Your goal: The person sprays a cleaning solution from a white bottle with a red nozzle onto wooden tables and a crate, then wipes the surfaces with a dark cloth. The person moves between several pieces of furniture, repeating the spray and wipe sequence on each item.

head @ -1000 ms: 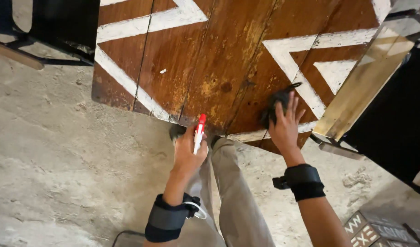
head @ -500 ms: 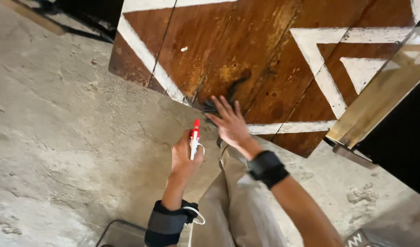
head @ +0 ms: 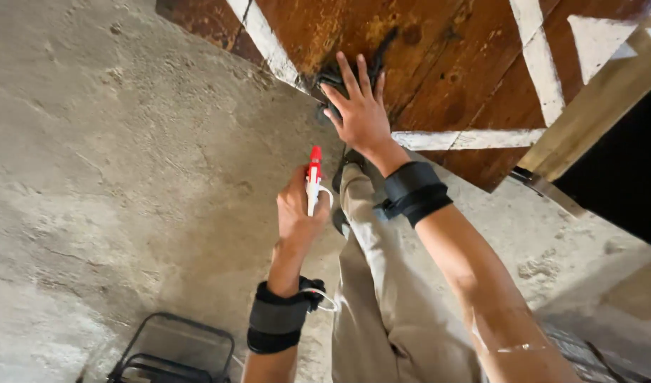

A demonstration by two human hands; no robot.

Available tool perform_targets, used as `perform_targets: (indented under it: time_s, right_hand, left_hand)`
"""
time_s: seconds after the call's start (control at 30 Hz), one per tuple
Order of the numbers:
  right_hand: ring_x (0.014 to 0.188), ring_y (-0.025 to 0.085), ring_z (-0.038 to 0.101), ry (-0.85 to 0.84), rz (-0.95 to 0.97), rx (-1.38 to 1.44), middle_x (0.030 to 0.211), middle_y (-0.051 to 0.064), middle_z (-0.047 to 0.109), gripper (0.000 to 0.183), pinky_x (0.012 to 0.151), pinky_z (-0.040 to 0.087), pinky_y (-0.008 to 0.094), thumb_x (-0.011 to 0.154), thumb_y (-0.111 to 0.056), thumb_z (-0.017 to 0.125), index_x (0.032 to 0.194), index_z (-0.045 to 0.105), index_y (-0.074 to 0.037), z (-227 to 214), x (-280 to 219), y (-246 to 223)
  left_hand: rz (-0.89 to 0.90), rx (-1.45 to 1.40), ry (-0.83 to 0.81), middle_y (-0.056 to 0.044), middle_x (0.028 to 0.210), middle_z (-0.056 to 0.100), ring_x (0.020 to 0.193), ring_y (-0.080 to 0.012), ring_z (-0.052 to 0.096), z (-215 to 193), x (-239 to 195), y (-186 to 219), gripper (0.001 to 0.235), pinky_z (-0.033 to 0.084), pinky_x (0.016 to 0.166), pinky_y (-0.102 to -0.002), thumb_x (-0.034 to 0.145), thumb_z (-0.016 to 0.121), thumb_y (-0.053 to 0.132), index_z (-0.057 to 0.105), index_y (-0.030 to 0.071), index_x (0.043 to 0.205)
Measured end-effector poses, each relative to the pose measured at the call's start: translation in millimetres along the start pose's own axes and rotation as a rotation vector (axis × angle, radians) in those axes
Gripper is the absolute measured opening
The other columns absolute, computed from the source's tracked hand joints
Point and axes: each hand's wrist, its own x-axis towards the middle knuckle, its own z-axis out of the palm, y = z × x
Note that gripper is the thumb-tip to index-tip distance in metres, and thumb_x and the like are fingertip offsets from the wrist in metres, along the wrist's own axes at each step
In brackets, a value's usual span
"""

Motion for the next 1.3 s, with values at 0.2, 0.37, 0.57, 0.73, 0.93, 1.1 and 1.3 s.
perform_targets:
  time_s: [0.2, 0.37, 0.57, 0.73, 0.93, 1.1, 1.3]
  right_hand:
    - [0.156, 0.041, 0.008, -0.162, -0.027, -0.033, 0.172, 0.010, 0.011, 0.053, 0.112, 0.009, 0.082, 0.099, -0.045, 0.065, 0.148, 0.059, -0.026, -49.9, 44.5, 23.6]
    - [0.157, 0.043, 0.005, -0.107, 0.065, -0.037, 0.173, 0.013, 0.007, 0.054, 0.113, 0.007, 0.081, 0.103, -0.046, 0.064, 0.151, 0.058, -0.023, -59.0, 102.4, 85.4]
    - [0.158, 0.045, -0.001, -0.071, 0.419, -0.081, 0.173, 0.017, 0.001, 0.053, 0.116, 0.004, 0.080, 0.105, -0.046, 0.062, 0.150, 0.057, -0.018, -103.5, 90.8, 189.9]
    - [0.167, 0.046, -0.003, 0.013, 0.594, -0.211, 0.177, 0.016, -0.005, 0.056, 0.127, 0.004, 0.078, 0.120, -0.044, 0.055, 0.164, 0.045, -0.010, -111.1, 59.8, 301.7]
    - [0.156, 0.050, -0.006, 0.037, 0.681, -0.130, 0.173, 0.015, -0.007, 0.057, 0.116, 0.000, 0.082, 0.116, -0.043, 0.054, 0.167, 0.046, -0.021, -136.1, 192.1, 320.0]
    - [0.160, 0.048, 0.007, -0.264, 0.312, 0.057, 0.174, 0.013, 0.016, 0.039, 0.120, 0.011, 0.076, 0.087, -0.024, 0.073, 0.124, 0.066, -0.015, -203.3, 242.5, 193.3]
    - [0.151, 0.050, 0.008, -0.272, 0.411, -0.057, 0.169, 0.017, 0.011, 0.046, 0.114, 0.011, 0.078, 0.088, -0.038, 0.075, 0.129, 0.062, -0.022, -189.5, 186.5, 270.8]
  left_hand:
    - [-0.038, 0.095, -0.045, -0.024, 0.095, 0.071, 0.084, -0.0478, 0.069, -4.1, 46.6, 25.9, 0.038, 0.056, 0.071, -0.054, 0.083, 0.068, 0.010, 0.061, 0.005, 0.120]
    - [0.005, 0.104, -0.045, -0.024, 0.094, 0.072, 0.083, -0.0463, 0.070, 4.3, 119.9, 59.4, 0.039, 0.057, 0.070, -0.053, 0.082, 0.066, 0.010, 0.060, 0.006, 0.120]
    - [-0.039, 0.172, -0.157, -0.024, 0.081, 0.070, 0.074, -0.0468, 0.069, 34.2, 216.7, 119.4, 0.030, 0.055, 0.063, -0.054, 0.084, 0.067, 0.015, 0.060, 0.006, 0.111]
    - [-0.066, 0.250, -0.323, -0.026, 0.071, 0.067, 0.066, -0.0515, 0.064, 66.1, 279.7, 153.8, 0.043, 0.049, 0.061, -0.062, 0.080, 0.070, 0.016, 0.058, 0.003, 0.119]
    - [0.109, 0.193, -0.291, -0.026, 0.087, 0.068, 0.079, -0.0502, 0.066, 80.6, 357.5, 203.5, 0.033, 0.051, 0.066, -0.061, 0.082, 0.068, 0.014, 0.059, 0.006, 0.113]
    - [0.252, 0.095, -0.329, -0.027, 0.090, 0.068, 0.076, -0.0487, 0.066, 92.7, 400.3, 235.4, 0.042, 0.053, 0.064, -0.058, 0.082, 0.065, 0.011, 0.057, 0.000, 0.122]
    - [0.181, 0.159, -0.486, -0.023, 0.072, 0.066, 0.068, -0.0462, 0.068, 113.3, 425.8, 242.7, 0.021, 0.052, 0.060, -0.055, 0.093, 0.062, 0.014, 0.057, 0.004, 0.111]
